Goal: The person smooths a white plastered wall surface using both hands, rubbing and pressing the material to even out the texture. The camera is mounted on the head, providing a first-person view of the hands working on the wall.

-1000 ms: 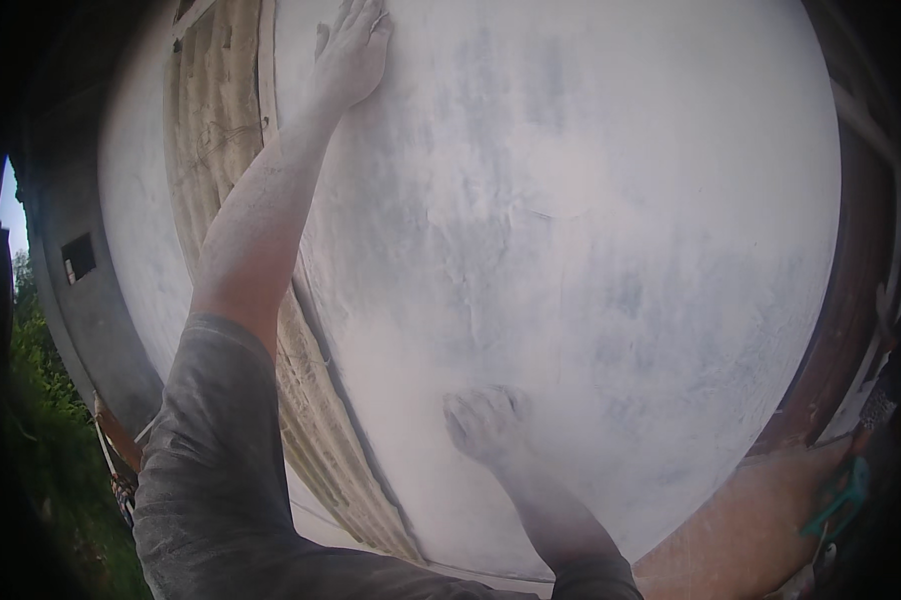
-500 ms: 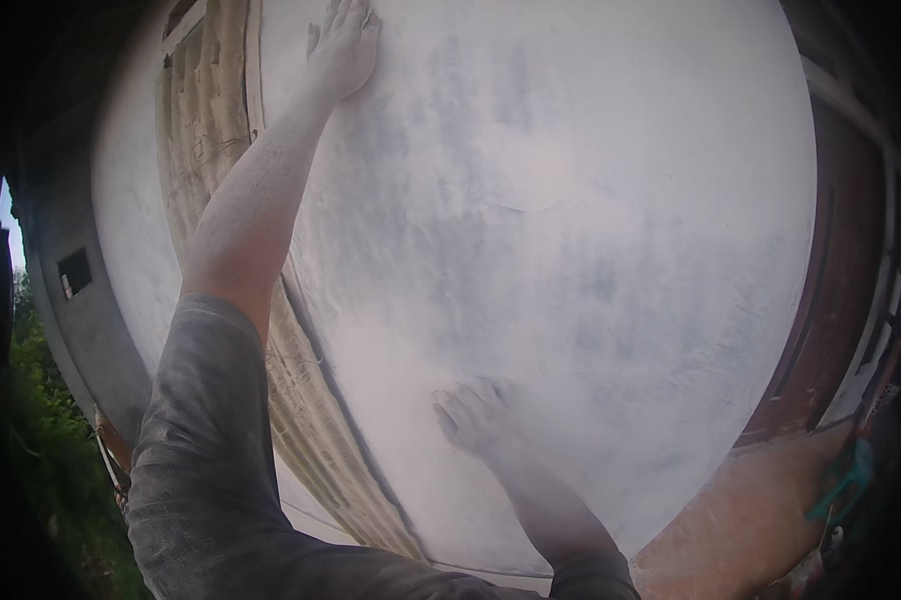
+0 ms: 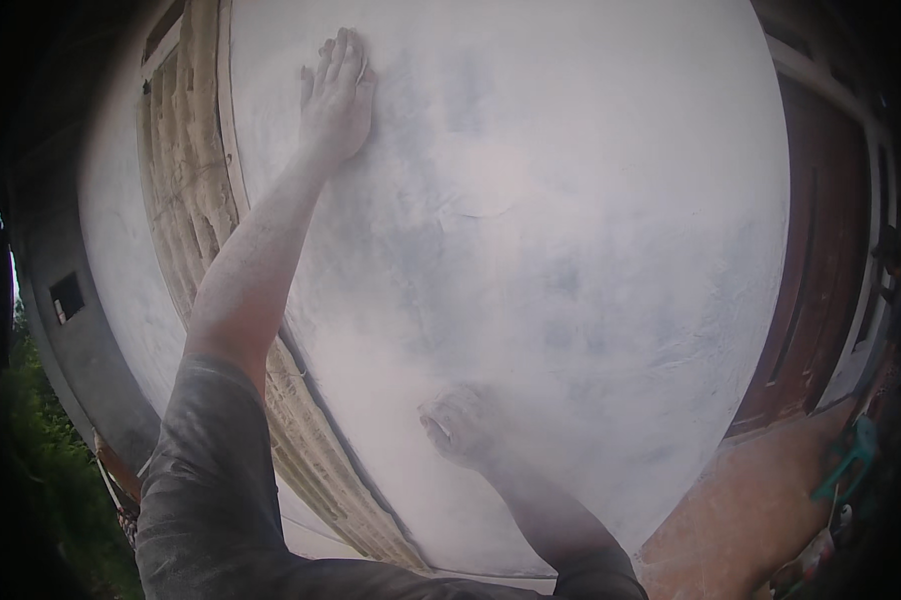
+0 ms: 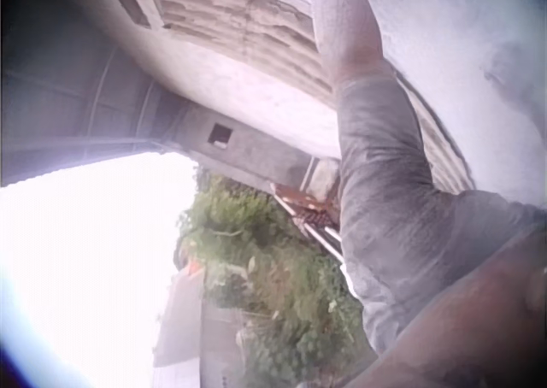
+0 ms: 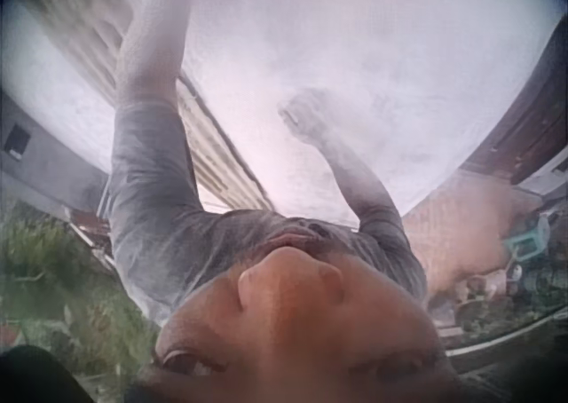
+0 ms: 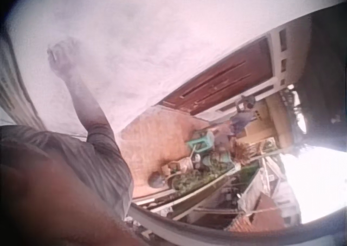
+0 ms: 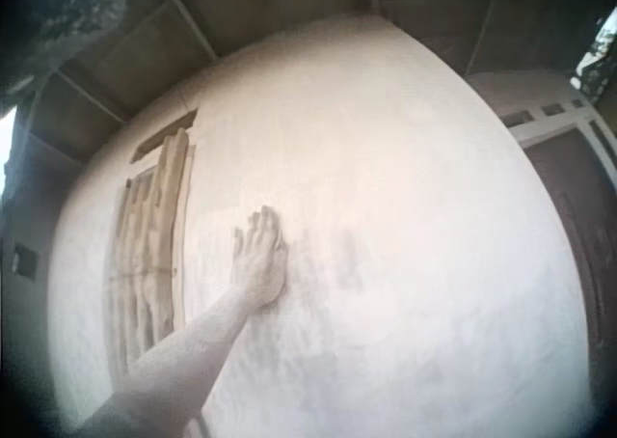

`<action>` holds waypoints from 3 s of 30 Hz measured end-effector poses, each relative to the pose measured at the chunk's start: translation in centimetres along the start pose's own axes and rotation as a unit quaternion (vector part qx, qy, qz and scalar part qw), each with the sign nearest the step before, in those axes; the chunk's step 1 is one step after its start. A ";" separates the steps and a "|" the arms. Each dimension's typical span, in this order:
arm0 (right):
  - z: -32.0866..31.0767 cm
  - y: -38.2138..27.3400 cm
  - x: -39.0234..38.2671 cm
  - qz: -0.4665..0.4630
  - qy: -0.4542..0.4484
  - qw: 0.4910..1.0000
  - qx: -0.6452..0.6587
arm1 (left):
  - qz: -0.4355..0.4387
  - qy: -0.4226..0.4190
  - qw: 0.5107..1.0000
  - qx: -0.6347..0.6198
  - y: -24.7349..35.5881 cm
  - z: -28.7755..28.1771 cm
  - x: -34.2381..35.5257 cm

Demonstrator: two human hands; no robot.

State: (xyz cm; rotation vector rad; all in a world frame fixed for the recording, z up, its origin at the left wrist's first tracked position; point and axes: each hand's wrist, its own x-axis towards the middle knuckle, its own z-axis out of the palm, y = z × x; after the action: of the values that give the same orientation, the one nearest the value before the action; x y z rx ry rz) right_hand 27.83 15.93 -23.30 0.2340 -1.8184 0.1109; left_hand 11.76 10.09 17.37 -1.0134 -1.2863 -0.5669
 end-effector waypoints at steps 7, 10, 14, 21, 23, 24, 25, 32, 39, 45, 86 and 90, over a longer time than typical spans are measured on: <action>-5.8 0.7 1.0 0.030 0.005 0.999 0.037 | 0.119 -0.109 0.986 0.042 1.7 -1.5 -7.9; -8.0 2.5 2.6 0.002 0.056 0.998 -0.008 | 0.028 0.009 0.999 -0.028 -1.1 0.3 3.1; -9.7 4.4 4.7 0.007 0.136 0.990 -0.041 | 0.002 -0.001 1.000 -0.006 3.0 0.9 -1.9; -12.8 5.9 5.3 -0.036 0.128 0.984 -0.117 | 0.086 -0.099 0.991 0.013 6.9 -1.0 -8.3; -12.8 6.3 5.0 -0.045 0.104 0.985 -0.133 | 0.062 -0.002 0.997 -0.037 4.9 0.1 1.1; -12.7 6.5 4.8 -0.043 0.117 0.983 -0.132 | 0.017 0.001 0.999 -0.028 4.8 0.5 4.1; -12.5 6.7 4.6 -0.044 0.124 0.983 -0.131 | -0.017 0.015 1.000 -0.019 5.4 0.9 5.6; -12.3 7.2 3.8 -0.079 0.135 0.983 -0.099 | 0.037 -0.164 0.986 -0.004 14.6 -0.6 -16.3; -12.2 6.6 3.9 -0.055 0.095 0.984 -0.143 | -0.041 0.008 0.999 -0.026 9.2 -0.1 6.4; -12.2 7.0 3.7 -0.082 0.135 0.982 -0.107 | 0.035 -0.059 0.998 0.008 14.8 0.3 -11.2; -12.3 7.5 3.0 -0.118 0.173 0.974 -0.089 | 0.130 -0.117 0.985 0.015 21.2 -1.1 -11.0; -12.0 7.6 2.7 -0.102 0.137 0.979 -0.112 | 0.115 -0.079 0.990 -0.008 18.3 -0.4 0.9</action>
State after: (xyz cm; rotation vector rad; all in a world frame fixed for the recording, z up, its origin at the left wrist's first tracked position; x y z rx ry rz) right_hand 36.87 25.43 -17.25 0.2317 -1.5086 -0.1970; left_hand 27.29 18.63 12.85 -1.2213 -1.2813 -0.3258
